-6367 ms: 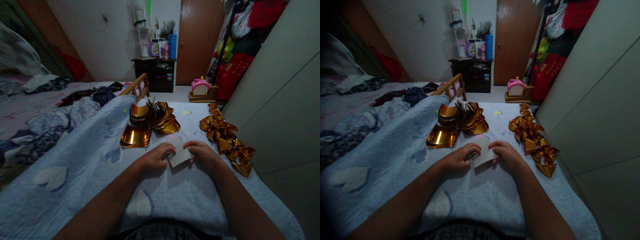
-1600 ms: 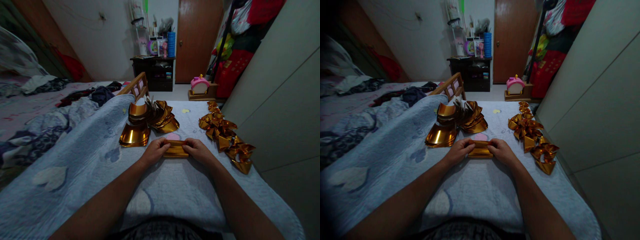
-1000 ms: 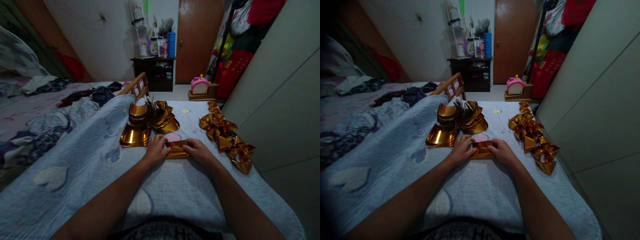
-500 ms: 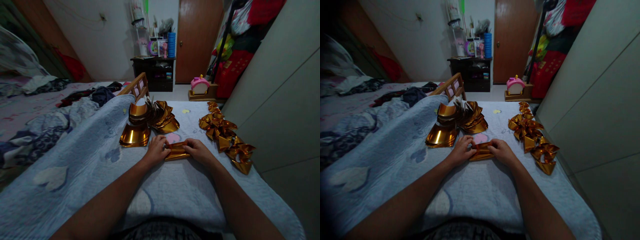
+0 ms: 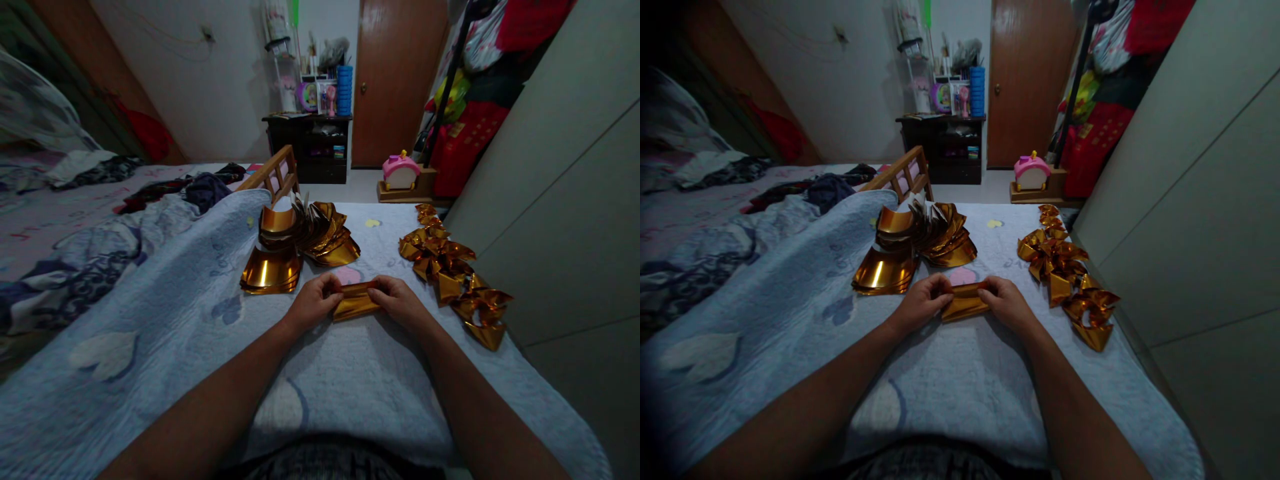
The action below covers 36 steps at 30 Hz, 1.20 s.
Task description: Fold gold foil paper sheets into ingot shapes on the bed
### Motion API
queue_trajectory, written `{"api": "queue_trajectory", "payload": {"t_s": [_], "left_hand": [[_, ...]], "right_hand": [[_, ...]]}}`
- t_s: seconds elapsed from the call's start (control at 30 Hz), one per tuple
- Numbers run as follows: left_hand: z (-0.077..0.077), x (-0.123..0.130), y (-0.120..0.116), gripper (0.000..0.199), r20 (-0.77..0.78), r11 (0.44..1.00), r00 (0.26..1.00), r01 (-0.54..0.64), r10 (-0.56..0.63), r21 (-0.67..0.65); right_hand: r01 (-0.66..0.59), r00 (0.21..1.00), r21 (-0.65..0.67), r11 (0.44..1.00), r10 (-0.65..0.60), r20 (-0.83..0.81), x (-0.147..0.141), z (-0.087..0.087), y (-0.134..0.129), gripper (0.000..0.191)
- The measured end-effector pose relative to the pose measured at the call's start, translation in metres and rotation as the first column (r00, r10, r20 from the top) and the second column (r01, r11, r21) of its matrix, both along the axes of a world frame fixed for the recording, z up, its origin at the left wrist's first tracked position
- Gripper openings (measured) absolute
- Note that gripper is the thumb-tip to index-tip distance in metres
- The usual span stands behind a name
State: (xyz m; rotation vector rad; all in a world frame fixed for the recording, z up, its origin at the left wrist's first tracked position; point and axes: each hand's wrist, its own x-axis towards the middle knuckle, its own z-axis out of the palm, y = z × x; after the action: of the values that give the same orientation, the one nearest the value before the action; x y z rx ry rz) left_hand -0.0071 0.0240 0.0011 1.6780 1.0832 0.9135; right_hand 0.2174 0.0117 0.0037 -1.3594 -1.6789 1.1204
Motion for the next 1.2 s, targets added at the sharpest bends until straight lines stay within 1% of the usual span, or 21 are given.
{"api": "queue_trajectory", "payload": {"t_s": [0.1, 0.23, 0.37, 0.47, 0.57, 0.7, 0.77, 0.83, 0.97, 1.07, 1.2], "left_hand": [[-0.0001, 0.001, 0.0001, 0.014, 0.127, 0.997, 0.992, 0.018, -0.009, -0.07], [0.0015, 0.0021, -0.0007, 0.017, 0.208, 0.99, 0.978, 0.047, -0.019, -0.132], [0.0034, 0.0024, -0.0016, 0.02, 0.253, 0.986, 0.967, 0.071, -0.03, -0.153], [0.0034, 0.0025, -0.0019, 0.021, 0.271, 0.985, 0.962, 0.068, -0.023, -0.158], [0.0029, 0.0027, -0.0019, 0.022, 0.279, 0.985, 0.96, 0.068, -0.023, -0.156], [0.002, 0.0023, -0.0013, 0.021, 0.275, 0.985, 0.961, 0.079, -0.035, -0.152], [0.0016, 0.002, -0.0012, 0.021, 0.262, 0.986, 0.964, 0.085, -0.045, -0.143], [0.0017, 0.0017, -0.0015, 0.021, 0.245, 0.988, 0.968, 0.082, -0.048, -0.133], [0.0035, 0.0015, -0.0024, 0.02, 0.216, 0.991, 0.976, 0.054, -0.027, -0.121], [0.0042, 0.0011, -0.0025, 0.019, 0.192, 0.993, 0.981, 0.047, -0.025, -0.108], [0.002, 0.0007, -0.0016, 0.017, 0.191, 0.994, 0.981, 0.063, -0.045, -0.089]], "right_hand": [[0.044, 0.999, 0.014, 0.999, -0.044, 0.004, 0.0, -0.0011, 0.0009, 0.018], [0.095, 0.993, -0.007, 0.995, -0.095, -0.065, 0.0003, -0.0028, 0.0017, 0.025], [0.064, 0.991, -0.029, 0.998, -0.067, -0.117, 0.0007, -0.0045, 0.0024, 0.026], [0.013, 0.982, -0.05, 0.999, -0.022, -0.186, 0.0007, -0.0065, 0.003, 0.024], [0.003, 0.982, -0.068, 0.998, -0.016, -0.189, 0.0004, -0.0069, 0.0028, 0.024], [0.078, 0.985, -0.084, 0.993, -0.089, -0.146, 0.0002, -0.0044, 0.0017, 0.03], [0.091, 0.985, -0.098, 0.991, -0.104, -0.141, 0.0004, -0.0031, 0.0013, 0.033], [0.082, 0.987, -0.095, 0.992, -0.094, -0.131, 0.0007, -0.0026, 0.0011, 0.034], [0.051, 0.989, -0.059, 0.997, -0.059, -0.139, 0.0014, -0.0039, 0.0016, 0.027], [0.045, 0.987, -0.055, 0.997, -0.053, -0.15, 0.0014, -0.0059, 0.0024, 0.026], [0.027, 0.976, -0.066, 0.997, -0.041, -0.214, 0.0003, -0.008, 0.0035, 0.028]]}}
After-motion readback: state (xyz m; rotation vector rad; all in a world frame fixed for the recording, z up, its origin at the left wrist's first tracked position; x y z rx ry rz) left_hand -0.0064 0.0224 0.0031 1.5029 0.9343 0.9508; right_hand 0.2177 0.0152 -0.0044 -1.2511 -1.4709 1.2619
